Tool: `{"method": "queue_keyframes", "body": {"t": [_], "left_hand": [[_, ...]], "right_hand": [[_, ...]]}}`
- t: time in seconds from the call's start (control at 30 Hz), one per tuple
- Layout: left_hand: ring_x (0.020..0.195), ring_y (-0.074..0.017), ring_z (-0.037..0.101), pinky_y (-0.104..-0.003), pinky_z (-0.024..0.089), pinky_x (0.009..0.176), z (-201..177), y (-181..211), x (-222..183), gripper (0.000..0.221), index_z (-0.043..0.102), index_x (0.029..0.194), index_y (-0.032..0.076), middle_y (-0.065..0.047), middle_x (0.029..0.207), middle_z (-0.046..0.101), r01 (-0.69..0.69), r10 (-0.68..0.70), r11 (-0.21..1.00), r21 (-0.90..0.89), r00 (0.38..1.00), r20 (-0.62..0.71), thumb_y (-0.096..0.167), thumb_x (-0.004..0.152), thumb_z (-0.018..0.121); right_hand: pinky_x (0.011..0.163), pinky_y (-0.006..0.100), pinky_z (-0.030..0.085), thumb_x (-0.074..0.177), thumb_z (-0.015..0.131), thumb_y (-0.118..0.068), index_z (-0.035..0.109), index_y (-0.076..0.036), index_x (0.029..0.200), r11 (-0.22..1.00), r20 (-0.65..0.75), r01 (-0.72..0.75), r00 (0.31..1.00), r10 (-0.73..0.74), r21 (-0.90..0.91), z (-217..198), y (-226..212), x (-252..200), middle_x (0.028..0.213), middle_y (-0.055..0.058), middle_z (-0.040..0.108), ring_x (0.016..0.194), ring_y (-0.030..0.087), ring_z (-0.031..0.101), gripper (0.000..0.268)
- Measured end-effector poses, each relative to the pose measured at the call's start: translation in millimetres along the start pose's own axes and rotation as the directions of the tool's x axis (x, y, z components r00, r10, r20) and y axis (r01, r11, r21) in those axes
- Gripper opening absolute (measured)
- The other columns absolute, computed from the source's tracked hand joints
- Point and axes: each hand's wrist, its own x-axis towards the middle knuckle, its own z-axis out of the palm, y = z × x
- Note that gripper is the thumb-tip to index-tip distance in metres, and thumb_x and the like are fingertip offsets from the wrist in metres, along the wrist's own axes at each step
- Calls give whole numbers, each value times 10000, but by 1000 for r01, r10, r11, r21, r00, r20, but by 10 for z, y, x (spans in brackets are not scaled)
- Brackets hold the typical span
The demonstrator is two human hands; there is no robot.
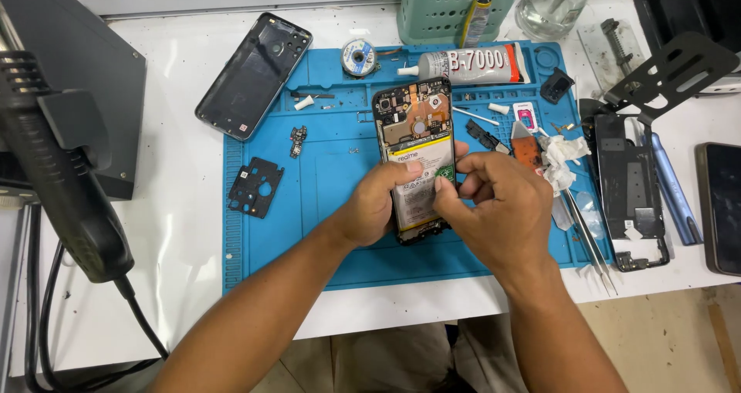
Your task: Repairing a mobile phone by disassembling and reassembling internal components
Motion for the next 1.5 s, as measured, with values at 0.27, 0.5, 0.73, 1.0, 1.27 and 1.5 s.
{"method": "queue_keyframes", "body": {"t": [0.27, 0.5, 0.73, 1.0, 1.27, 1.5], "left_hand": [[1204, -279, 614, -503, 428, 1155, 120, 94, 28, 455, 649, 1362, -41, -238, 1338, 662, -3, 6, 999, 42, 998, -59, 143, 946, 647], [1172, -305, 644, -416, 471, 1116, 345, 201, 68, 575, 598, 1374, -66, -279, 1413, 614, 119, -93, 990, 77, 956, -278, 161, 849, 652], [1241, -239, 596, -374, 413, 1169, 254, 155, 95, 617, 484, 1458, -10, -219, 1479, 551, 135, -107, 984, 113, 968, -227, 156, 878, 612], [1363, -121, 509, -300, 308, 1265, 148, 102, 93, 729, 280, 1609, 89, -110, 1598, 439, 144, -122, 971, 189, 985, -126, 145, 930, 539], [1348, -143, 542, -394, 305, 1305, -125, -1, 81, 656, 323, 1610, 88, -134, 1550, 493, 132, -133, 989, 67, 991, 16, 125, 982, 511], [1250, -204, 605, -430, 416, 1218, -130, 18, 72, 546, 424, 1526, 21, -189, 1412, 596, 106, -108, 994, 40, 994, 35, 116, 1001, 540]], "right_hand": [[488, 316, 505, 780, 783, 9, 724, -41, 826, 987, 43, 66, 997, -60, -147, 21, 43, 54, 582, 27, 623, 496, 209, 601, 90], [449, 301, 482, 797, 819, -15, 709, -19, 867, 999, 43, 7, 999, -9, 44, 56, 78, 34, 599, 61, 627, 478, 207, 575, 131], [439, 332, 469, 818, 826, -71, 677, 2, 892, 994, 58, -26, 998, 20, 103, 98, 147, 18, 616, 92, 610, 467, 227, 561, 182], [410, 313, 442, 804, 793, -49, 668, -19, 879, 997, 34, -45, 998, 43, 57, 128, 138, -1, 615, 71, 604, 442, 212, 558, 149], [409, 318, 436, 808, 770, -37, 667, -20, 882, 998, 46, -28, 999, 25, 58, 131, 143, -3, 609, 66, 596, 433, 215, 555, 128], [409, 295, 432, 840, 814, -118, 673, -37, 871, 990, 57, -64, 997, 58, 122, 137, 216, -58, 591, 49, 598, 429, 193, 546, 166]]}}
